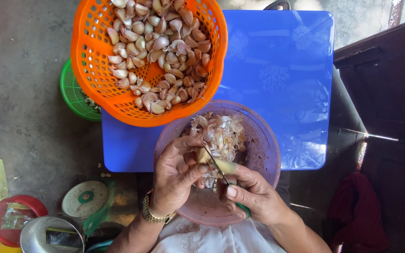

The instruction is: The person is peeling garlic cloves from an orange basket, using a small knife to remove the skins, and placing the skins into a purple bowl.

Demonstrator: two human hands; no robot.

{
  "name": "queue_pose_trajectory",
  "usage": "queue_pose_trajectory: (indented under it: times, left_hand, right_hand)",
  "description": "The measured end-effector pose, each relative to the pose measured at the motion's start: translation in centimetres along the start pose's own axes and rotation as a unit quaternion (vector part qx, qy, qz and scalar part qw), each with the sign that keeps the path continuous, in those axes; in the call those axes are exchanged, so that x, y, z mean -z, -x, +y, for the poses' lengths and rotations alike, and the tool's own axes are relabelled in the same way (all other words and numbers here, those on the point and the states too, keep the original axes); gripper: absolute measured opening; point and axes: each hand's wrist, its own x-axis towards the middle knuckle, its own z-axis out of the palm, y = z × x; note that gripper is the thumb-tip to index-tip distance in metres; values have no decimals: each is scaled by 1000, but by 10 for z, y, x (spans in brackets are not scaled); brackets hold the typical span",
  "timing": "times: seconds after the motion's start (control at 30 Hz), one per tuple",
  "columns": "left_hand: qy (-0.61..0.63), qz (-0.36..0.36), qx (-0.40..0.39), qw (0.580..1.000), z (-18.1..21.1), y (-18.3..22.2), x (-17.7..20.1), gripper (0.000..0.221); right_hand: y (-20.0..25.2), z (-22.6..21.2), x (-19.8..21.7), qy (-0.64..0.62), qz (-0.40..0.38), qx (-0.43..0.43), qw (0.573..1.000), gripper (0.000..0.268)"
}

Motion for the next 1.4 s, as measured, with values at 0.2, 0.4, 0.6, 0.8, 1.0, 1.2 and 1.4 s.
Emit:
queue_pose_trajectory:
  times: [0.2, 0.4, 0.6, 0.8, 1.0, 1.2, 1.4]
  left_hand:
    - [0, 42, 23, 999, -4, 0, 1, 20]
    - [-62, 12, -27, 998, -2, 1, 4, 34]
    - [-64, 28, -6, 998, -3, 3, 1, 30]
    - [-49, 14, -21, 998, -5, 2, 4, 24]
    - [-45, 55, -6, 997, -11, 5, 10, 34]
    - [-89, 72, 4, 993, -8, 6, 3, 32]
    - [-7, 32, -36, 999, 4, 1, -1, 20]
  right_hand:
    - [2, 3, -2, 0, -21, 2, 1000, 57]
    - [-4, -12, -10, 90, -27, -16, 995, 77]
    - [2, -3, 3, 111, -3, -6, 994, 56]
    - [-5, -3, -2, 83, 17, 23, 996, 54]
    - [-4, -8, -7, 75, -20, -1, 997, 68]
    - [-5, -4, 0, 213, 46, -8, 976, 56]
    - [-7, -1, 2, 125, 103, 39, 986, 56]
